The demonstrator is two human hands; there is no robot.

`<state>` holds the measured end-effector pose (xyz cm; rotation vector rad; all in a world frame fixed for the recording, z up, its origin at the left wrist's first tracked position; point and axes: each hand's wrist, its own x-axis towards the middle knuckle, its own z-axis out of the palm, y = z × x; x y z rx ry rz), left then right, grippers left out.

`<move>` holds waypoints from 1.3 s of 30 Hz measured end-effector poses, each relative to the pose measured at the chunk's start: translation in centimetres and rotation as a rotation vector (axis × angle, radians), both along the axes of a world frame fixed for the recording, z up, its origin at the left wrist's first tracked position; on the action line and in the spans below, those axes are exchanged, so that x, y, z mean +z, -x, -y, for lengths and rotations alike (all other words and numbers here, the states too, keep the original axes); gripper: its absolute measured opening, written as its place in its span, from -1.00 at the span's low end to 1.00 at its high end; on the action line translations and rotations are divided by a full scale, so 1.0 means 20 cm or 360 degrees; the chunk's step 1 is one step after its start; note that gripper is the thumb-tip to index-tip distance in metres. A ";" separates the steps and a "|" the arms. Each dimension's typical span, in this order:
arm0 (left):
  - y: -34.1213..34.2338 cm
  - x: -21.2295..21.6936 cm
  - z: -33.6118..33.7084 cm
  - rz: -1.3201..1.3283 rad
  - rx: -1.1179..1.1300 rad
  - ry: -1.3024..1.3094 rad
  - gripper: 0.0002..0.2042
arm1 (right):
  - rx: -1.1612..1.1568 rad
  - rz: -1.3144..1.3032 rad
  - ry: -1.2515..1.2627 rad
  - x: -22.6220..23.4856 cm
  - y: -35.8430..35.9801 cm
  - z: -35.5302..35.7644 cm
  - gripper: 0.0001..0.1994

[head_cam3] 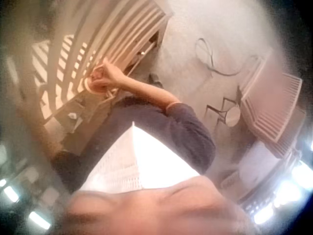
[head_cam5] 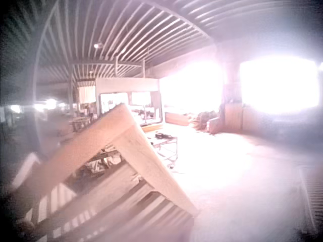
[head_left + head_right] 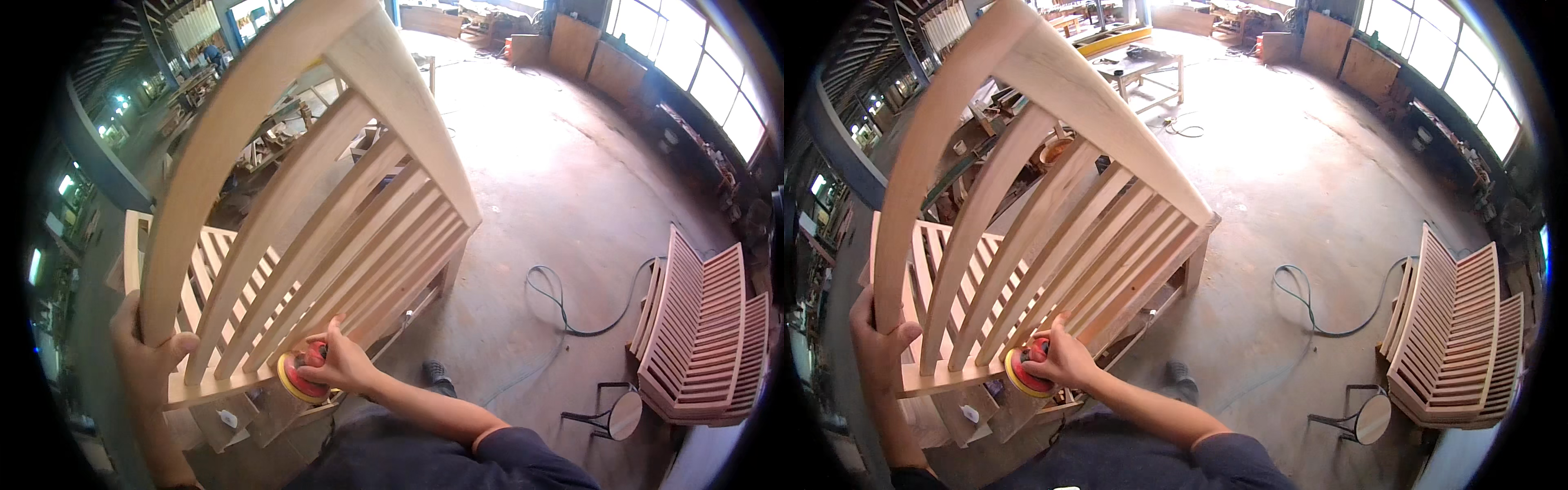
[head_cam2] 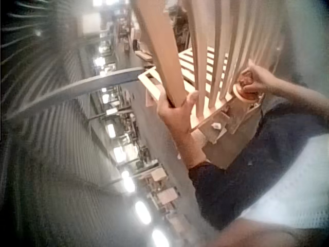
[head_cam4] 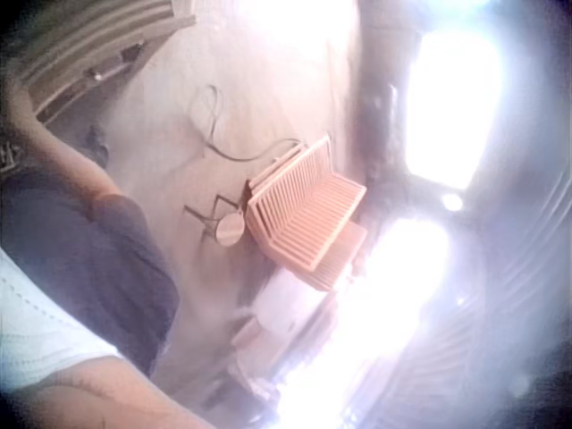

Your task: The person sands a wooden chair frame using a handheld orbital sander, focusing on edges and slats. They reposition the chair multiple times to access different sides and apply a liquid from a squeeze bottle to the wood before continuing to sand.

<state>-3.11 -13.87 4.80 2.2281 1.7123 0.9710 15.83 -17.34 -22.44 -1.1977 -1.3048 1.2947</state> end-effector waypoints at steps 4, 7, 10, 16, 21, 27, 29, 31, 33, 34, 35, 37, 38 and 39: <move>-0.34 0.03 -0.17 -0.0215 0.0054 0.0175 -0.48 | 0.0199 0.0104 0.0192 -0.08 -0.14 -0.25 0.40; -0.49 -0.07 -0.35 -0.0279 -0.0003 0.0104 -0.47 | 0.0191 0.0115 0.0068 -0.27 -0.17 -0.36 0.40; -0.62 -0.05 -0.43 -0.0389 0.0027 0.0221 -0.52 | 0.0415 0.0103 0.0212 -0.25 -0.36 -0.35 0.34; -0.72 -0.08 -0.50 -0.0854 -0.0095 0.0019 -0.47 | 0.0475 -0.0182 0.0338 -0.59 -0.72 -0.23 0.17; -0.57 -0.03 -0.44 -0.1235 -0.0098 0.0073 -0.36 | -0.0172 -0.0069 0.0480 -0.69 -1.10 -0.01 -0.05; -0.30 0.01 -0.35 -0.0983 -0.0259 0.0078 -0.23 | -0.0698 -0.0339 0.0319 -0.19 -1.58 -0.02 -0.36; -0.17 -0.08 -0.37 -0.0905 -0.0418 -0.0210 -0.28 | -0.0755 -0.0281 0.0045 0.09 -1.68 -0.08 -0.38; -0.15 -0.18 -0.39 -0.0558 -0.0417 -0.0299 -0.35 | -0.0758 -0.0047 -0.0341 0.33 -1.76 -0.16 -0.35; -0.15 -0.32 -0.42 -0.0305 -0.0393 -0.0455 -0.40 | -0.0734 0.0422 -0.0612 0.70 -1.74 -0.23 -0.34; -0.16 -0.40 -0.46 -0.0137 -0.0389 -0.0599 -0.47 | -0.0697 0.0824 -0.0807 0.88 -1.75 -0.27 -0.37; -0.18 -0.45 -0.47 -0.0049 -0.0346 -0.0673 -0.48 | -0.0719 0.0816 -0.0760 1.01 -1.72 -0.32 -0.39; -0.24 -0.51 -0.48 0.0124 -0.0253 -0.0810 -0.50 | -0.0598 0.0921 -0.0746 1.25 -1.65 -0.42 -0.41; -0.20 -0.59 -0.52 0.0103 -0.0292 -0.0885 -0.36 | -0.0520 0.1059 -0.0807 1.33 -1.62 -0.50 -0.42; -0.23 -0.61 -0.53 0.0268 -0.0265 -0.0942 -0.30 | -0.0455 0.1221 -0.0863 1.42 -1.58 -0.55 -0.42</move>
